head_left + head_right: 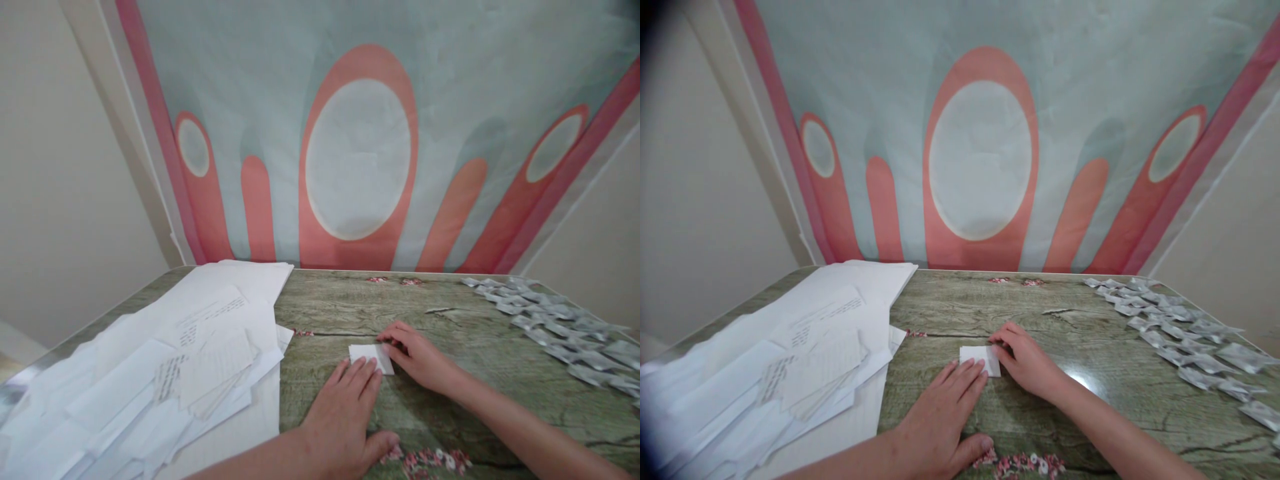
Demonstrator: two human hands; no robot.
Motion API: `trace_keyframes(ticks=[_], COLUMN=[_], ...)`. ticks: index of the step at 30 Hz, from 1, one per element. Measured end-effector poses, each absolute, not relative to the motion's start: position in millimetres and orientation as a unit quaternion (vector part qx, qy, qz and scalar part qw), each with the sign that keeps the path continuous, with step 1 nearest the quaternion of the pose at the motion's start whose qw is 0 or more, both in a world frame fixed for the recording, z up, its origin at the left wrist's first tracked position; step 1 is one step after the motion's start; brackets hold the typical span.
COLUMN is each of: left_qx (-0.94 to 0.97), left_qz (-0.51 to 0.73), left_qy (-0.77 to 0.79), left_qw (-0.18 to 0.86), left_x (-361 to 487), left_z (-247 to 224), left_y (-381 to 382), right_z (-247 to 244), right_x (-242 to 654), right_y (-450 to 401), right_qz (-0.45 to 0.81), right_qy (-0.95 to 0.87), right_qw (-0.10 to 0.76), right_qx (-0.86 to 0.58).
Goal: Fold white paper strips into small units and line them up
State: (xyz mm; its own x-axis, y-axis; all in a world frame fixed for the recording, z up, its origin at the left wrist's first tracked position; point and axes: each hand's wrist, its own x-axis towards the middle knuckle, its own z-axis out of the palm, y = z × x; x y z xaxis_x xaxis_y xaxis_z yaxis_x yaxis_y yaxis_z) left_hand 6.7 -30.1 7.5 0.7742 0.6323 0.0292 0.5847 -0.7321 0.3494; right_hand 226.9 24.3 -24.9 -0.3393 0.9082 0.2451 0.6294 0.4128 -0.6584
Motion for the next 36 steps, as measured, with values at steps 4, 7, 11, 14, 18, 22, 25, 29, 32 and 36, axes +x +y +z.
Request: trace_keyframes(ticks=[4, 7, 11, 14, 18, 22, 25, 29, 32, 36], left_qx=[0.927, 0.927, 0.925, 0.926, 0.924, 0.921, 0.92, 0.919, 0.918, 0.92], left_qz=[0.075, 0.079, 0.081, 0.08, 0.08, 0.074, 0.071, 0.063, 0.061, 0.061], left_qy=[0.326, 0.327, 0.331, 0.331, 0.336, 0.341, 0.343, 0.343, 0.348, 0.348], left_qw=[0.169, 0.167, 0.165, 0.165, 0.165, 0.173, 0.178, 0.181, 0.178, 0.171], left_x=[6.8, 7.0, 7.3, 7.4, 7.2, 7.4, 8.2, 9.7, 10.1, 8.2], left_z=[9.4, 8.6, 6.1, 5.4, 4.9, 5.2, 6.9, 9.9, 10.8, 10.4], left_y=[-30.3, -30.7, -30.8, -30.5, -30.4, -31.2, -31.3, -30.6, -30.5, -30.6], right_z=[-26.4, -27.8, -28.6, -28.6, -28.2, -28.6, -29.5, -30.9, -32.2, -33.4], right_x=[225.5, 225.8, 226.7, 226.9, 227.0, 226.1, 224.7, 223.5, 223.4, 223.4], right_y=[32.7, 32.4, 30.5, 29.6, 28.6, 28.4, 28.5, 28.4, 28.5, 29.2], right_qz=[0.237, 0.234, 0.23, 0.227, 0.225, 0.219, 0.214, 0.207, 0.205, 0.202], right_qy=[-0.787, -0.784, -0.781, -0.779, -0.777, -0.772, -0.768, -0.764, -0.762, -0.761], right_qw=[0.305, 0.309, 0.312, 0.313, 0.312, 0.313, 0.316, 0.319, 0.319, 0.317], right_qx=[-0.482, -0.484, -0.49, -0.493, -0.498, -0.508, -0.515, -0.521, -0.525, -0.528])
